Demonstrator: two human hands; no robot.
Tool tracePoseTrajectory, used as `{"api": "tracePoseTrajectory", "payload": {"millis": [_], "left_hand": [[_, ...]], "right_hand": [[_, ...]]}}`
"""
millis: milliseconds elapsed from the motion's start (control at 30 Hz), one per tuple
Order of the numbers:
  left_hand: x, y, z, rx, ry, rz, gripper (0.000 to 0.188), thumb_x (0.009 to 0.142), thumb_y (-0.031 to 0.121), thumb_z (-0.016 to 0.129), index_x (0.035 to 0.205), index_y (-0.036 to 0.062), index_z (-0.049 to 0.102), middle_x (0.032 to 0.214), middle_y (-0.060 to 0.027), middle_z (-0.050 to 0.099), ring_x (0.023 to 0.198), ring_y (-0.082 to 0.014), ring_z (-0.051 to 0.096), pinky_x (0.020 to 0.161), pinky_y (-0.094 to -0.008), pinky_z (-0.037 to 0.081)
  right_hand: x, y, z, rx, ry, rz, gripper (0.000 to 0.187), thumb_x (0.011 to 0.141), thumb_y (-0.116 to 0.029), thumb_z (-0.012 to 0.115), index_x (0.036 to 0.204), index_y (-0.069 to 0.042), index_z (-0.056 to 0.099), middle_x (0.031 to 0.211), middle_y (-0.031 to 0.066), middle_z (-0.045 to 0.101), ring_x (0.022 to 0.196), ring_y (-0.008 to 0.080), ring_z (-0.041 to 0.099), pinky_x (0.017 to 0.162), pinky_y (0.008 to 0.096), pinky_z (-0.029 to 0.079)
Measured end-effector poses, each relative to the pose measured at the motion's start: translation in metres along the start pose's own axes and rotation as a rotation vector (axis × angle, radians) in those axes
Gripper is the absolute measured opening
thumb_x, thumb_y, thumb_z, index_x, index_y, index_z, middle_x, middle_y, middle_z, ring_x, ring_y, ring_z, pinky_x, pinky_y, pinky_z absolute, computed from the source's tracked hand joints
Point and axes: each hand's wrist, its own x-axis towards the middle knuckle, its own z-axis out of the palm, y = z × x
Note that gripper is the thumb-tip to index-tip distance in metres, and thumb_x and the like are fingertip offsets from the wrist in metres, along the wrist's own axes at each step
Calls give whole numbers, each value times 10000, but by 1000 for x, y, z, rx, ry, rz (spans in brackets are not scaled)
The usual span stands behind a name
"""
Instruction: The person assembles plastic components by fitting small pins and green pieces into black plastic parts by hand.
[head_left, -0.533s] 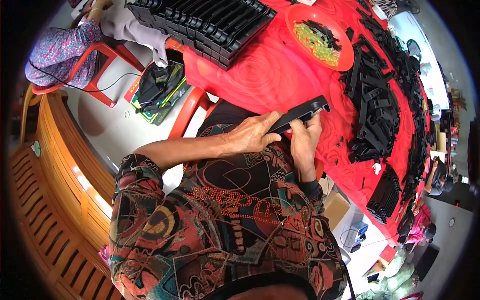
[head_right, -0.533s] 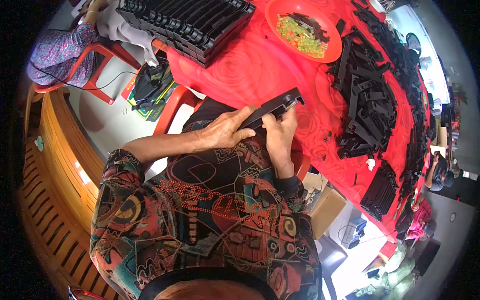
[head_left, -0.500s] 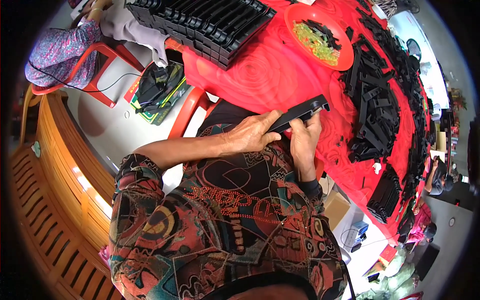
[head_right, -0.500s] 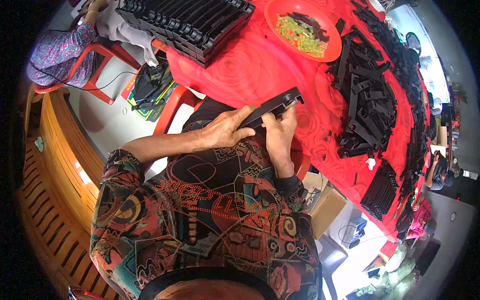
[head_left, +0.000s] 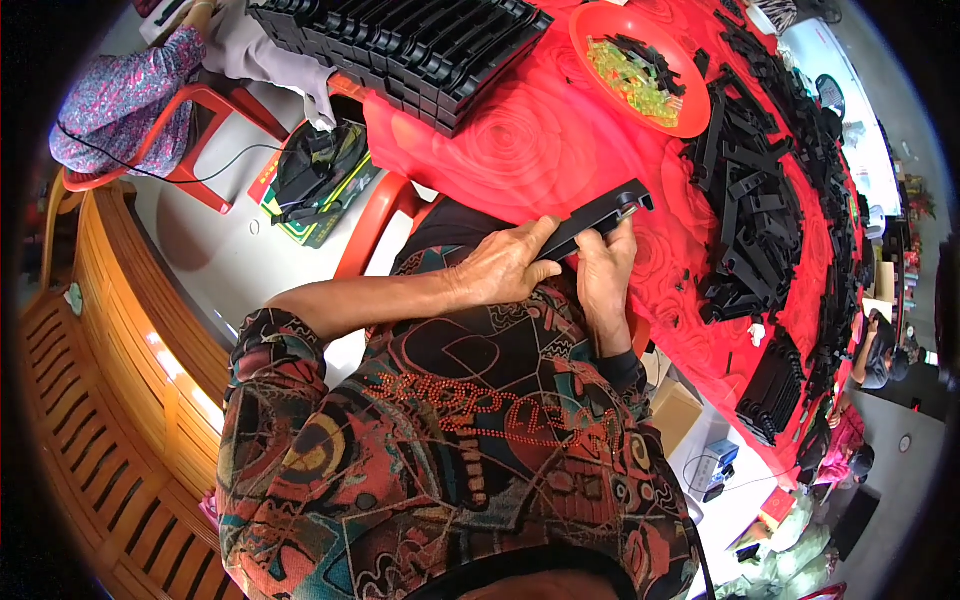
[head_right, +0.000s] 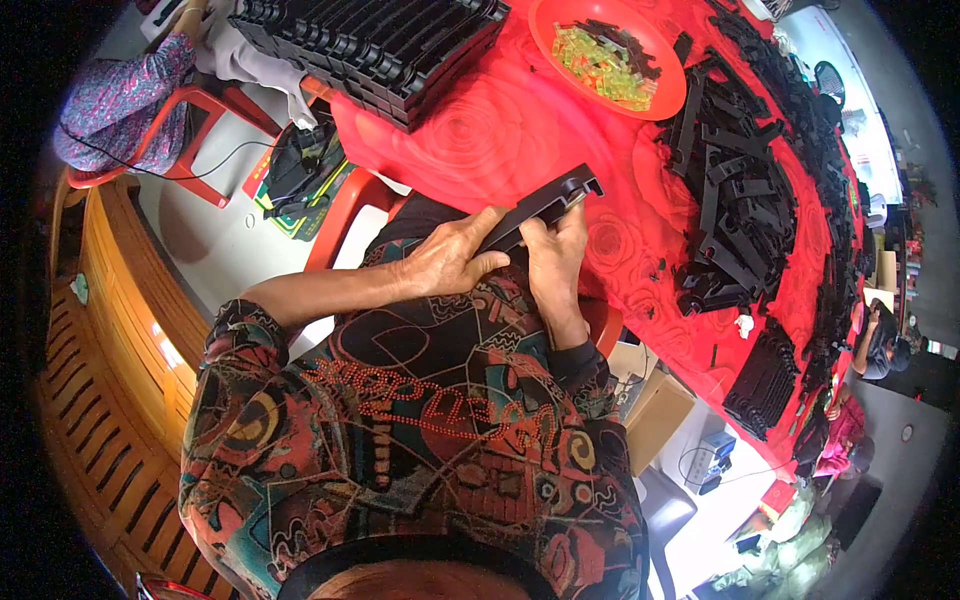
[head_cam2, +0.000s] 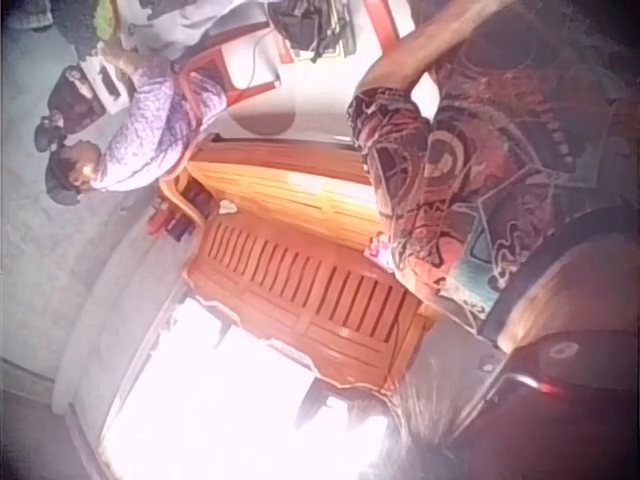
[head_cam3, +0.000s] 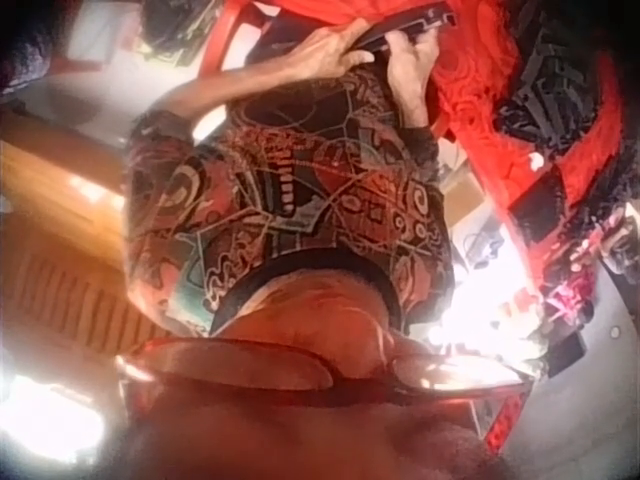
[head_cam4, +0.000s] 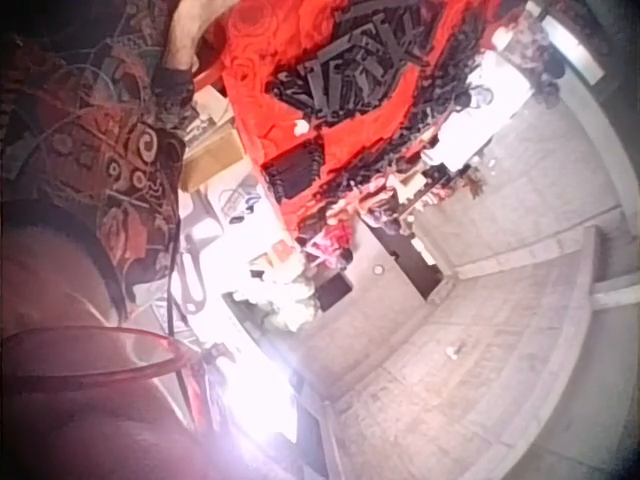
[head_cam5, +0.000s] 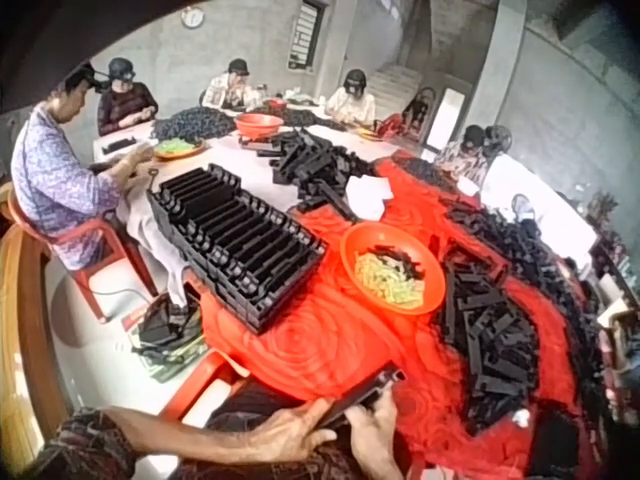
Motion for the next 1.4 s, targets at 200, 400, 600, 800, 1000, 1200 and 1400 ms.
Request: {"api": "tracePoseTrajectory", "payload": {"millis": [200,400,600,800,1000,1200,1400], "left_hand": [[14,-14,-4,-341,18,144,402,819,197,652,1114,31,434,850,-111,574,726,-220,591,628,-364,470],[15,6,-8,-907,-276,-121,504,815,236,684,1231,108,430,845,23,514,616,-41,458,547,-195,412],[16,11,-9,-1158,-367,-68,454,838,116,642,1241,84,436,825,6,522,614,-57,476,538,-205,412],[14,12,-14,-1219,-435,-74,395,823,163,665,1163,90,478,798,-12,552,617,-71,505,549,-213,429],[14,12,-20,-1263,-519,-96,384,793,190,693,1107,82,499,793,-20,574,632,-76,530,569,-214,445],[15,9,-21,-1229,-560,-80,375,771,174,710,1076,49,532,801,-20,582,651,-79,541,594,-217,454],[15,9,-21,-1189,-556,-71,354,768,142,708,1068,48,545,797,-8,581,672,-70,538,616,-218,450]], "right_hand": [[-1,-20,11,-45,-6,38,298,773,44,537,1042,-48,445,831,5,516,643,63,484,547,197,402],[-14,-44,13,-112,12,-131,479,767,57,515,1219,-14,371,1067,75,472,931,119,481,799,250,425],[-22,-52,6,-111,-192,-222,605,740,43,551,1281,2,284,1168,104,416,1064,167,436,920,299,380],[-30,-58,13,-136,-123,-188,593,723,89,524,1262,8,291,1153,104,417,1062,168,436,929,305,373],[-39,-64,23,-189,-23,-272,503,700,65,480,1187,21,363,1077,92,447,1021,164,448,923,311,355],[-40,-59,19,-198,-19,-347,498,689,24,495,1169,31,362,1014,136,498,887,170,496,788,283,411],[-41,-59,18,-181,-20,-378,516,677,33,485,1176,38,357,1020,142,505,862,170,499,766,277,413]]}}
